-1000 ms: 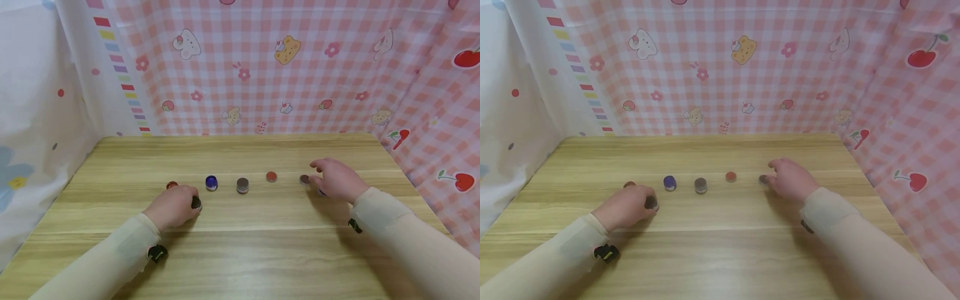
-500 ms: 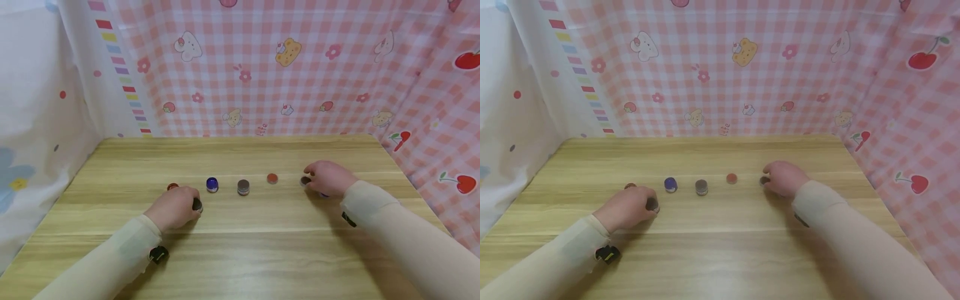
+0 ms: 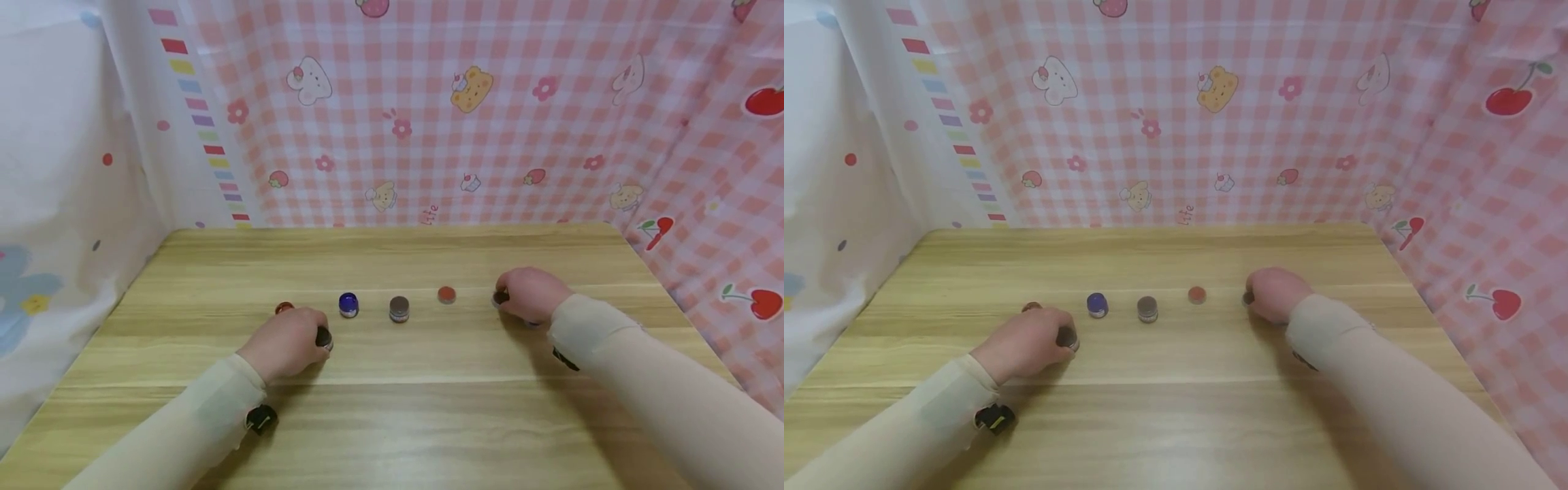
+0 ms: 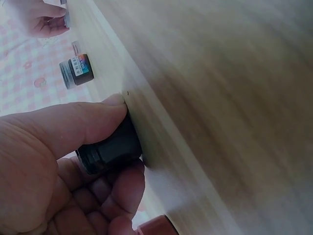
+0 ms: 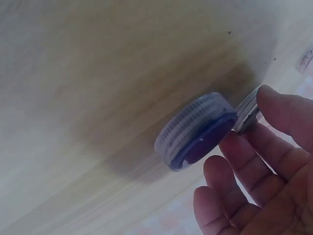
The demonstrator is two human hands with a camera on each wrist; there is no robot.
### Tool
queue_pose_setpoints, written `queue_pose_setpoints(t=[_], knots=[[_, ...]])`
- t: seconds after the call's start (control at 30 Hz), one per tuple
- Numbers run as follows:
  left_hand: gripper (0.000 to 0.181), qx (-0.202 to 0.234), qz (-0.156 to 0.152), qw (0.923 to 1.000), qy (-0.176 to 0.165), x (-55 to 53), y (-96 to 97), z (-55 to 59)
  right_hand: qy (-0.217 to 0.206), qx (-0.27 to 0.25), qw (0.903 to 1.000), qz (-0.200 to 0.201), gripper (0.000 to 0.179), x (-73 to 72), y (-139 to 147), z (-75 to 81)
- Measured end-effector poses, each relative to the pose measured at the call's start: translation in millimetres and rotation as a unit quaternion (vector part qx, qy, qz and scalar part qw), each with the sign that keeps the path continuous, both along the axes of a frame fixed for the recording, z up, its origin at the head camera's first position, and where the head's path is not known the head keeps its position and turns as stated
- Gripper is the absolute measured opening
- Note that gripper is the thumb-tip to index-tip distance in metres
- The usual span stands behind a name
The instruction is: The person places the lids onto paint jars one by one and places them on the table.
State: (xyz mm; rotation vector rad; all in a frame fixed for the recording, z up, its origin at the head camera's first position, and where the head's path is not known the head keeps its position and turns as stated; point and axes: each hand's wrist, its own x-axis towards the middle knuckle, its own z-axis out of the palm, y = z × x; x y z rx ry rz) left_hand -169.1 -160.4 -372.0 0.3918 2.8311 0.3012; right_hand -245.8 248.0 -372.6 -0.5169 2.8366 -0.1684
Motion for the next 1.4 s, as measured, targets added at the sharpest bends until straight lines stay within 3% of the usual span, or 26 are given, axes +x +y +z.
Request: queue_pose_setpoints(t=[0.63, 1.1, 1.4], knots=[[0.023, -0.007, -0.001, 1.0000, 0.001, -0.2, 0.3, 0.7, 0.026, 0.020, 0.9993, 0.017, 0.014, 4.3, -6.9, 4.5], [0.020, 0.000, -0.008, 1.0000, -0.002, 1.5, -0.8, 2.5, 0.009, 0.000, 0.9999, -0.007, 0.019, 3.2, -4.0, -1.0], [0.020, 0.001, -0.010, 0.9999, 0.004, 0.4, -0.1, 1.5, 0.018, -0.039, 0.9984, -0.037, 0.027, 6.5, -3.3, 8.1]])
